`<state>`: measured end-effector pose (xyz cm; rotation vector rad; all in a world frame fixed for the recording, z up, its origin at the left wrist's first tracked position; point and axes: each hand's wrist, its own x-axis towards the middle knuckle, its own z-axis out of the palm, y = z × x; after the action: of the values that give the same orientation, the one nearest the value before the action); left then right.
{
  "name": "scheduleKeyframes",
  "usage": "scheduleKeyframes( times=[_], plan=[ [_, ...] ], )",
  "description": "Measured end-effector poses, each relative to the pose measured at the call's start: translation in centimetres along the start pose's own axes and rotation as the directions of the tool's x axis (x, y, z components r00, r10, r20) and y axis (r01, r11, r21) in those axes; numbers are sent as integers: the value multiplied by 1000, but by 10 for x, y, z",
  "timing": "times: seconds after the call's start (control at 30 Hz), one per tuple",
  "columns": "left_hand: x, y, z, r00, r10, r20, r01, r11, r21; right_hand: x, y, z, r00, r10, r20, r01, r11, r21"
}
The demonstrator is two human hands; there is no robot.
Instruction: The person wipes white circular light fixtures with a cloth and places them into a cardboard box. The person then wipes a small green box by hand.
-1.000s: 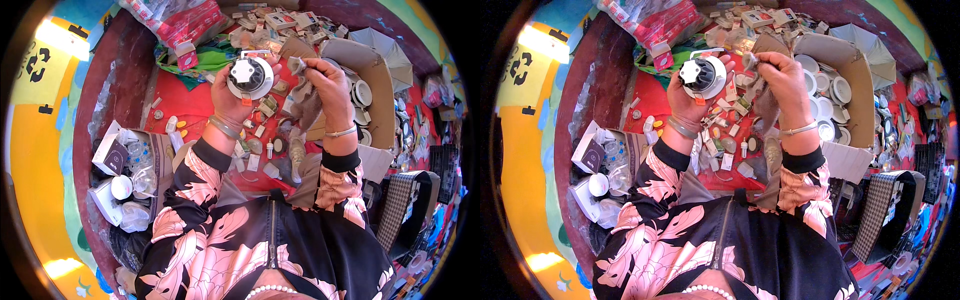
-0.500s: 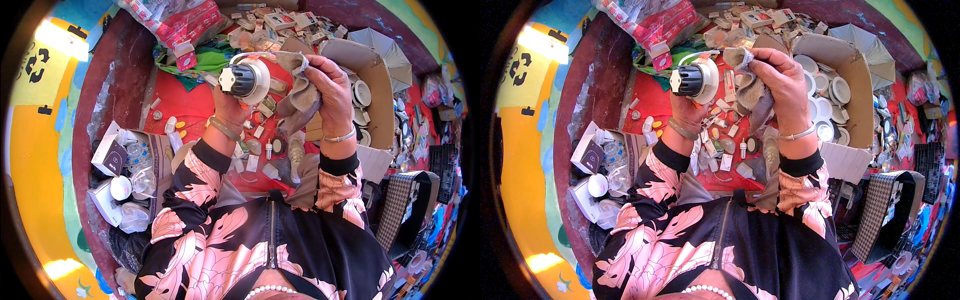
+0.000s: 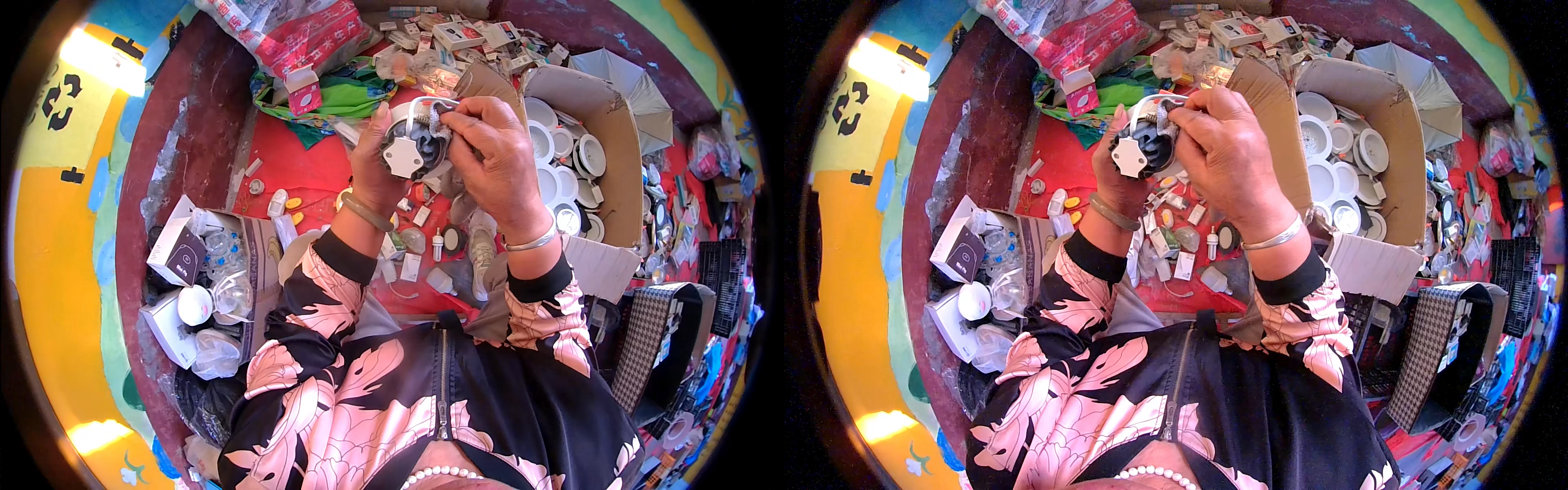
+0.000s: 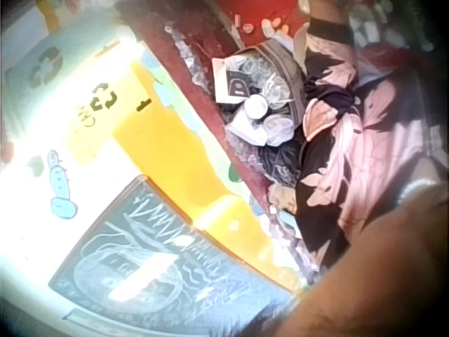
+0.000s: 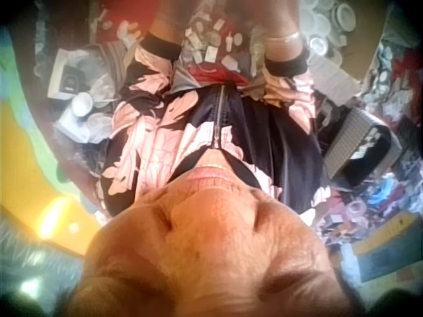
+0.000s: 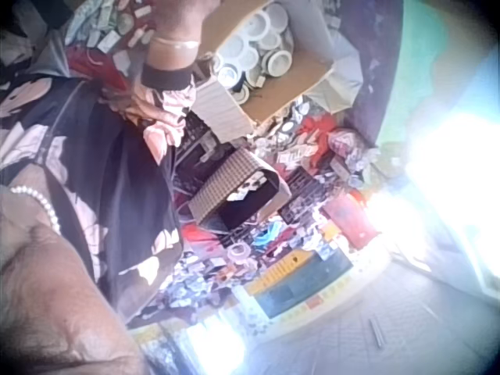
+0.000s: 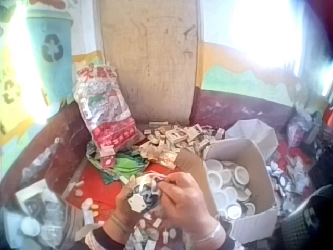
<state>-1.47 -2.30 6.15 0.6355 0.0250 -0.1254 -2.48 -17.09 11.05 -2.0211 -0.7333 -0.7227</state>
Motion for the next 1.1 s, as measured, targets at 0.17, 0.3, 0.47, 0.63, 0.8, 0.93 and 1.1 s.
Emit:
scheduleKeyframes(
  times=[0.17,0.3,0.47,0.63,0.8,0.93,1.1],
  plan=[
    [5,0,-11,988,135,72,-145,976,165,-6,0,11,971,241,7,-236,943,237],
    [5,0,-11,967,227,118,-252,925,285,-9,15,13,930,364,47,-349,837,421],
    [1,6,-10,971,156,180,-206,928,312,-9,22,6,886,440,148,-445,712,543],
    [1,4,-14,983,122,137,-156,949,274,-5,30,-18,813,385,436,-582,533,614],
    [0,9,-6,997,73,36,-78,978,191,-8,38,-33,839,404,364,-482,242,842],
    [3,13,-17,970,166,178,-223,899,377,-7,35,-45,835,482,267,-405,207,891],
    [7,0,-26,788,453,417,-592,370,716,-4,36,-44,811,556,182,-477,449,755]
  ],
)
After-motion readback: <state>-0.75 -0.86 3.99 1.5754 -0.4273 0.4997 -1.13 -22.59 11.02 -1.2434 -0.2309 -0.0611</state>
